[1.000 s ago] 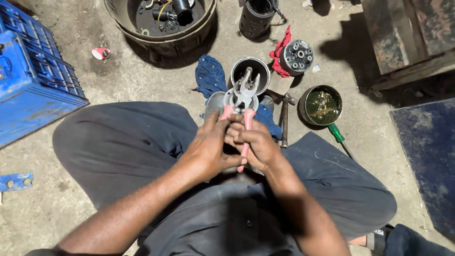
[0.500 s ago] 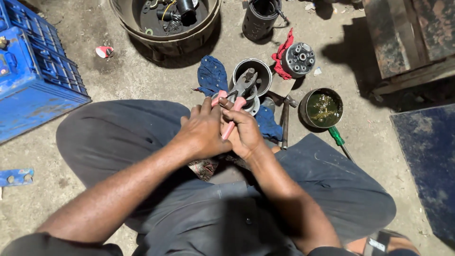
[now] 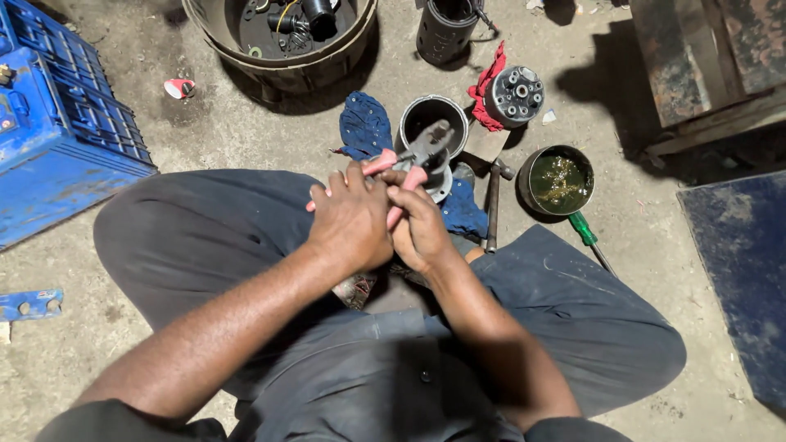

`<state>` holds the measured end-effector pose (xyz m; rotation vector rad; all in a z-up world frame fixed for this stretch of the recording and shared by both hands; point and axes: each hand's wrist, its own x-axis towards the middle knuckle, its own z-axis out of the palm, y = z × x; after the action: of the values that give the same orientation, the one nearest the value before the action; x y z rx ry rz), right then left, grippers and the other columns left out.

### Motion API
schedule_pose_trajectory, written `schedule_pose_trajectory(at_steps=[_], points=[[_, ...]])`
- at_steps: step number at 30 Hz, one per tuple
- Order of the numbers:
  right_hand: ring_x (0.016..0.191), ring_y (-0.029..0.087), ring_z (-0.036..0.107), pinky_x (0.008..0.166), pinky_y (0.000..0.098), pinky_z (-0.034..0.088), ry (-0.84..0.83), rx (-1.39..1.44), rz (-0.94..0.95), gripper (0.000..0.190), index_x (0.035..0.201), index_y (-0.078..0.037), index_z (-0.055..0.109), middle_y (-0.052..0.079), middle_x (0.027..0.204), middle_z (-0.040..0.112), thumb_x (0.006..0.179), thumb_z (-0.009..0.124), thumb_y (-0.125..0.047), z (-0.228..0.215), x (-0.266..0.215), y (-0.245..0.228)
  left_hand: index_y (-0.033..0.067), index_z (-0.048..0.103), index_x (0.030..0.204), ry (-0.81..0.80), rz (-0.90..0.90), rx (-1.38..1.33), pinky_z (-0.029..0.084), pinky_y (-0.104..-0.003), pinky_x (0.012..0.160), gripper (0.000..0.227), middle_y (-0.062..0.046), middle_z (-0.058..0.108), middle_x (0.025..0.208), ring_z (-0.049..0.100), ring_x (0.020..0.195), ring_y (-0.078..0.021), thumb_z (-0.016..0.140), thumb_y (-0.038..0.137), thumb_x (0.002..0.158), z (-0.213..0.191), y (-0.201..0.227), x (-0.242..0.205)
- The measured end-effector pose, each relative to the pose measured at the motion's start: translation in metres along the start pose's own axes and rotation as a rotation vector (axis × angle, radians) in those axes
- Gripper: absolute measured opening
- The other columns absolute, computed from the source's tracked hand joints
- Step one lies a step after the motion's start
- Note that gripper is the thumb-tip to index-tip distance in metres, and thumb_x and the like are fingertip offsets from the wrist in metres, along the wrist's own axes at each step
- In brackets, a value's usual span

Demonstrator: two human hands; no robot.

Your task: Repairing and reassembling internal components of a mechanical compressor or pump assembly.

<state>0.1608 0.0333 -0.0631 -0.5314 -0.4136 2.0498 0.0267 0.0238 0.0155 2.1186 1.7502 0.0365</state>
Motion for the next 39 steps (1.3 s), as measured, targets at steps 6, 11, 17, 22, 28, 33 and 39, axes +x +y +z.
schedule_pose_trajectory(at_steps=[6, 11, 17, 22, 28, 33, 39], points=[[0.128, 0.029, 0.059, 0.114, 0.043, 0.045, 0.084, -0.045, 0.003, 0.032, 0.128, -0.001, 0.055, 0.017, 0.131, 0.062, 0.097, 0.056, -0.01, -0.006, -0.008, -0.005, -0.003, 0.063, 0.123, 0.059, 0.073, 0.067, 0.042, -0.067, 0.083, 0.056, -0.033, 0.047, 0.133, 0.051, 0.113, -0.0482, 0.067, 0.039, 0.086, 0.006, 0.007, 0.003], [0.131, 0.026, 0.057, 0.115, 0.0424, 0.044, 0.037, -0.135, -0.047, 0.038, 0.135, 0.001, 0.054, 0.016, 0.136, 0.06, 0.1, 0.059, -0.014, 0.0, 0.002, -0.01, -0.0069, 0.059, 0.126, 0.06, 0.067, 0.143, 0.041, -0.071, 0.085, 0.063, -0.03, 0.047, 0.135, 0.051, 0.116, -0.0473, 0.068, 0.04, 0.085, 0.003, 0.003, 0.014], [0.134, 0.026, 0.057, 0.119, 0.0404, 0.041, -0.071, -0.15, -0.074, 0.044, 0.142, 0.003, 0.051, 0.017, 0.142, 0.059, 0.103, 0.058, -0.015, 0.013, 0.002, -0.02, -0.0067, 0.056, 0.127, 0.084, 0.072, 0.176, 0.036, -0.078, 0.086, 0.068, -0.032, 0.044, 0.14, 0.045, 0.126, -0.0535, 0.072, 0.038, 0.078, -0.007, 0.003, 0.018], [0.13, 0.023, 0.057, 0.115, 0.0392, 0.042, -0.005, -0.118, -0.07, 0.044, 0.142, 0.003, 0.051, 0.015, 0.138, 0.06, 0.102, 0.057, -0.013, -0.001, 0.008, -0.018, -0.0052, 0.055, 0.132, 0.013, 0.033, 0.087, 0.037, -0.076, 0.093, 0.063, -0.033, 0.043, 0.143, 0.046, 0.127, -0.0514, 0.07, 0.031, 0.083, -0.009, 0.0, 0.021], [0.115, 0.02, 0.059, 0.111, 0.0374, 0.045, -0.033, -0.012, -0.09, 0.04, 0.141, 0.006, 0.055, 0.013, 0.119, 0.064, 0.107, 0.058, -0.014, -0.014, 0.012, -0.004, -0.0054, 0.057, 0.13, 0.049, 0.038, 0.225, 0.032, -0.079, 0.097, 0.054, -0.032, 0.046, 0.139, 0.045, 0.13, -0.053, 0.063, 0.031, 0.09, -0.006, -0.003, 0.021], [0.111, 0.019, 0.06, 0.11, 0.036, 0.044, -0.018, 0.044, -0.094, 0.035, 0.132, 0.006, 0.058, 0.01, 0.115, 0.066, 0.103, 0.059, -0.014, -0.017, 0.019, 0.004, -0.0084, 0.062, 0.122, 0.237, 0.127, 0.379, 0.033, -0.08, 0.091, 0.052, -0.036, 0.048, 0.137, 0.048, 0.124, -0.0558, 0.058, 0.034, 0.093, 0.003, -0.009, 0.022], [0.111, 0.018, 0.057, 0.109, 0.0342, 0.044, -0.032, 0.016, -0.158, 0.034, 0.137, 0.004, 0.059, 0.009, 0.114, 0.063, 0.111, 0.063, -0.017, -0.011, 0.013, -0.006, -0.0064, 0.063, 0.121, 0.192, 0.127, 0.352, 0.042, -0.065, 0.088, 0.048, -0.032, 0.053, 0.132, 0.055, 0.111, -0.0457, 0.064, 0.025, 0.085, -0.007, -0.016, 0.019]])
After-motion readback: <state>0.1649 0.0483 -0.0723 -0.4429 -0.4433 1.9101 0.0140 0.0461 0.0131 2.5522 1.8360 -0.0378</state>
